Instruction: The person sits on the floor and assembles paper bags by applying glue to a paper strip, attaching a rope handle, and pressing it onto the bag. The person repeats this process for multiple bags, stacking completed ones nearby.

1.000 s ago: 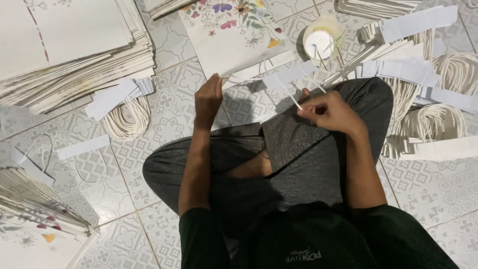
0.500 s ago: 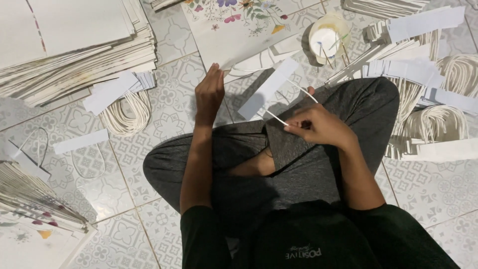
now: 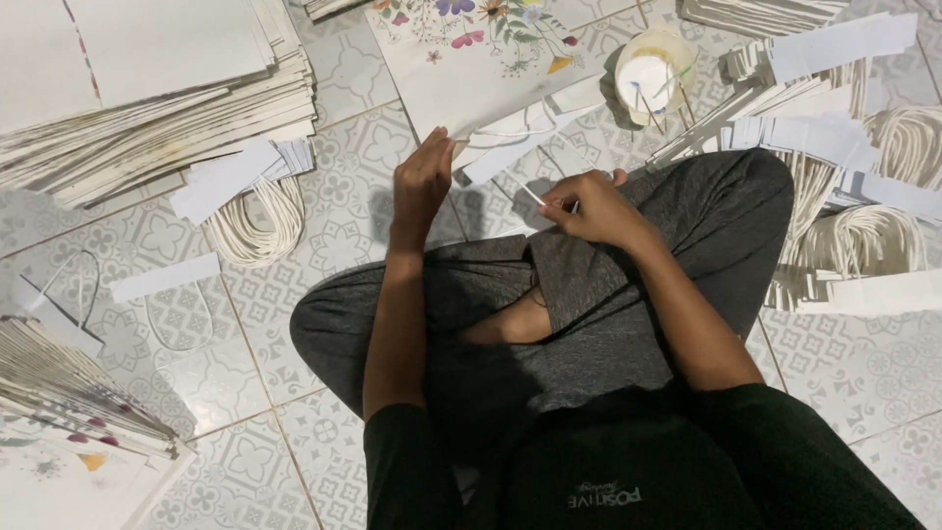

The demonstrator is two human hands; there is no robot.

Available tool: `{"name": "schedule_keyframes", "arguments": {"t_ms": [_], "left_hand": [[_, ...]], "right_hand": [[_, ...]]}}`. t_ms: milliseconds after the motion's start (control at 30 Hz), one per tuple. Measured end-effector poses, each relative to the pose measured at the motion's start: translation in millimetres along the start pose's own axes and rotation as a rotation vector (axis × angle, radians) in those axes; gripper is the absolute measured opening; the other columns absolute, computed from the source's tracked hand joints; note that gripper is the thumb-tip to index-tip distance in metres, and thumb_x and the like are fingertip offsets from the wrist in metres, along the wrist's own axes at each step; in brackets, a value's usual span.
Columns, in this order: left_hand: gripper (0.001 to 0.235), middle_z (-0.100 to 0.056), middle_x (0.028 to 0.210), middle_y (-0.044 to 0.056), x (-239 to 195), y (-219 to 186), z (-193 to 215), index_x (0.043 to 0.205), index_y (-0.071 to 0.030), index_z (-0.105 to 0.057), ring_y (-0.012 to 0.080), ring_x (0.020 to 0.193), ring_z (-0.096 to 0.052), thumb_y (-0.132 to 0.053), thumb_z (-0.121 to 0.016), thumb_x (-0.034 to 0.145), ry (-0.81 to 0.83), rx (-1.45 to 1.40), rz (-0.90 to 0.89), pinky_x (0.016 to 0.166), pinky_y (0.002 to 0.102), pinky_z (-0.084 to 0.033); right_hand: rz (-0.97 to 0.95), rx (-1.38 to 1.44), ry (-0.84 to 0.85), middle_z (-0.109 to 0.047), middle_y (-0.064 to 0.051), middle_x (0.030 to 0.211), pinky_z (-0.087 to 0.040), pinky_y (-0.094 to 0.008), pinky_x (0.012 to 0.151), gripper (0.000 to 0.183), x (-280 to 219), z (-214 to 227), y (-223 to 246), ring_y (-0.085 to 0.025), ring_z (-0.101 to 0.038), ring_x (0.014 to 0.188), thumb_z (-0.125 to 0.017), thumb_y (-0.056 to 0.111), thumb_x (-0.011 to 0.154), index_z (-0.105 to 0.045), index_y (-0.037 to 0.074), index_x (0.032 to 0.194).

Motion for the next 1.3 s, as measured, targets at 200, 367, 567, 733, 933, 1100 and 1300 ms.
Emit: {"name": "schedule_keyframes", "arguments": {"t_ms": [200,367,567,733,933,1100,1300], "left_hand": [[0.012,-0.08,0.094,0.012,7.2,-4.8,-0.1,0.091,-0.006,-0.074,0.0214,0.095,-0.077,-0.013,-0.07,0.1,0.098,0.104,-0.011,0.074,0.023,-0.064],[0.013,-0.079,0.096,0.013,-4.1,-0.2,-11.0,0.092,-0.004,-0.074,0.0223,0.097,-0.077,-0.013,-0.071,0.1,0.129,0.144,-0.001,0.076,0.024,-0.064],[0.016,-0.079,0.095,0.011,-12.8,-4.4,-21.0,0.092,-0.006,-0.071,0.0198,0.1,-0.076,-0.016,-0.067,0.103,0.208,0.292,-0.085,0.079,0.023,-0.063],[0.014,-0.079,0.095,0.011,-6.9,-20.8,-20.7,0.091,-0.006,-0.071,0.0201,0.1,-0.076,-0.014,-0.068,0.102,0.265,0.37,-0.161,0.08,0.023,-0.063],[0.018,-0.078,0.098,0.008,-50.9,1.8,-61.5,0.097,-0.007,-0.069,0.0187,0.104,-0.075,-0.022,-0.063,0.106,0.356,0.424,-0.177,0.09,0.024,-0.061],[0.021,-0.076,0.103,0.016,-50.3,7.7,-46.2,0.104,-0.002,-0.066,0.029,0.105,-0.074,-0.023,-0.067,0.104,0.286,-0.03,0.036,0.094,0.036,-0.061],[0.042,-0.075,0.103,0.013,-54.2,8.8,-48.3,0.12,-0.009,-0.063,0.0297,0.101,-0.075,-0.038,-0.079,0.094,0.237,-0.069,-0.029,0.101,0.041,-0.06]], "right_hand": [[-0.098,-0.126,-0.036,-0.073,-0.024,0.08,-0.056,-0.046,0.065,0.013,25.1,-0.6,-2.2,-0.039,-0.071,0.073,-0.071,0.008,0.098,-0.078,-0.003,0.095],[-0.122,-0.177,0.007,-0.074,-0.025,0.082,-0.056,-0.047,0.065,0.015,46.6,-21.4,-25.0,-0.04,-0.073,0.075,-0.071,0.009,0.095,-0.078,-0.004,0.096],[-0.194,-0.156,0.042,-0.074,-0.025,0.084,-0.058,-0.047,0.066,0.016,44.9,-37.3,-46.1,-0.04,-0.074,0.078,-0.069,0.011,0.095,-0.079,-0.002,0.095],[-0.206,-0.131,0.047,-0.075,-0.026,0.086,-0.059,-0.047,0.067,0.016,37.5,-48.8,-60.7,-0.041,-0.075,0.08,-0.071,0.012,0.095,-0.078,-0.002,0.096],[-0.203,-0.122,0.059,-0.075,-0.027,0.092,-0.058,-0.053,0.074,0.021,35.0,-49.9,-57.2,-0.045,-0.073,0.09,-0.073,0.019,0.093,-0.077,0.0,0.102],[-0.238,-0.204,0.198,-0.073,-0.026,0.116,-0.049,-0.066,0.097,0.05,22.5,-45.7,-74.3,-0.051,-0.064,0.116,-0.072,0.036,0.093,-0.07,0.003,0.131],[-0.392,-0.445,0.27,-0.063,-0.028,0.133,-0.022,-0.066,0.112,0.047,-6.8,-37.7,-139.4,-0.047,-0.057,0.127,-0.075,0.028,0.09,-0.071,0.007,0.132]]}}
Point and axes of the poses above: each hand's wrist, its own x-axis towards the middle knuckle, its own z-axis out of the back of the hand, y = z × x, the point moved 10 cm from there along x, towards the middle knuckle
